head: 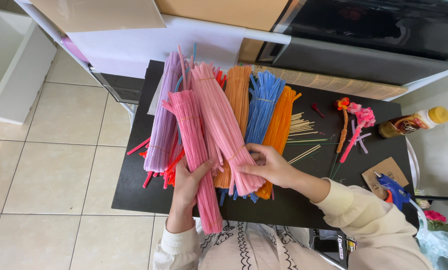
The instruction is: The person organizes bundles of colorful pipe cleaners on a table, separating them by color and arranging them into neat rows. They also handle wooden skewers and a rubber band, placing them on the table alongside the pipe cleaners.
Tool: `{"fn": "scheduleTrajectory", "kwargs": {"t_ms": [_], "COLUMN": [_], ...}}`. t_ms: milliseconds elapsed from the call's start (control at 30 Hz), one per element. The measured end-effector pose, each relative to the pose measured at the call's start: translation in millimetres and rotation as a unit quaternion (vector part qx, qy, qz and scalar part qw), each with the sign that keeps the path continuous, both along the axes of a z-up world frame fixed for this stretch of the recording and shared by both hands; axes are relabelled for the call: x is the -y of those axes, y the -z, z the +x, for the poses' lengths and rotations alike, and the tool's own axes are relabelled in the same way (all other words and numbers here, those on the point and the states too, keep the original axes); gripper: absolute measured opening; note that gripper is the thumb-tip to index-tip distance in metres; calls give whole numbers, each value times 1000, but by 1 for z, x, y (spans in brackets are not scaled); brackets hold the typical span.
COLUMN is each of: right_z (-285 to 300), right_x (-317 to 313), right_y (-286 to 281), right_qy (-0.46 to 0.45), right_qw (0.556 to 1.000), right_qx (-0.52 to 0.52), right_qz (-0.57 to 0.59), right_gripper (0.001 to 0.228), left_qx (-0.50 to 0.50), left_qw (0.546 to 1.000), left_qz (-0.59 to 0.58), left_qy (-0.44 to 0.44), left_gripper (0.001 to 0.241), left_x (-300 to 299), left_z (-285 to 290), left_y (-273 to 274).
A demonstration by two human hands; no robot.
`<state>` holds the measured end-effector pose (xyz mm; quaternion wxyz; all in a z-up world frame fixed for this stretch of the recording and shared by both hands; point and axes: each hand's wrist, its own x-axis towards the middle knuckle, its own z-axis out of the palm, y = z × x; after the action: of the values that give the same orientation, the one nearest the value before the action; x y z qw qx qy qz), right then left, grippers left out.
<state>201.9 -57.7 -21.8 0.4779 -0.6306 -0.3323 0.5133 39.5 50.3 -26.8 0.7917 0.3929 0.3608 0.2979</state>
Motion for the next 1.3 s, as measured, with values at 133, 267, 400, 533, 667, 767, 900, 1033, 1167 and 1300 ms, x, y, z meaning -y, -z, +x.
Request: {"fn": "scheduleTrajectory", "kwargs": {"t_ms": [133,267,400,533,667,767,900,1033,1167,1300], "right_z": [1,1,0,-3,-2,0,1,0,-4,-13], "right_x": [2,4,5,5,6,6,5,4,3,2], "right_y": [10,11,10,4,10,15,13,11,1,-10], "right_qy": [38,44,43,52,55,48,43,32,26,32], "right_qw": [997,994,991,989,990,991,996,999,999,998], "right_qx": [-63,-99,-120,-130,-123,-118,-72,-29,-8,38], "right_qz": [18,21,31,39,40,39,31,26,30,26], "right_gripper": [37,37,39,37,37,36,36,36,35,33], "left_qx": [4,-1,2,-3,-5,-1,-2,-8,-23,-69], "left_qw": [999,999,998,998,998,998,999,1000,999,995], "left_qz": [-31,-42,-51,-55,-50,-49,-36,5,26,73], "left_qy": [-24,-23,-32,-32,-31,-34,-31,-17,-5,16], "left_gripper": [25,26,27,29,30,29,27,26,27,34], "left_x": [-2,-3,-4,-4,-3,-2,0,0,4,6], "left_z": [2,1,2,2,3,3,1,0,-3,-11], "left_y": [6,6,7,11,14,15,8,9,10,-2]}}
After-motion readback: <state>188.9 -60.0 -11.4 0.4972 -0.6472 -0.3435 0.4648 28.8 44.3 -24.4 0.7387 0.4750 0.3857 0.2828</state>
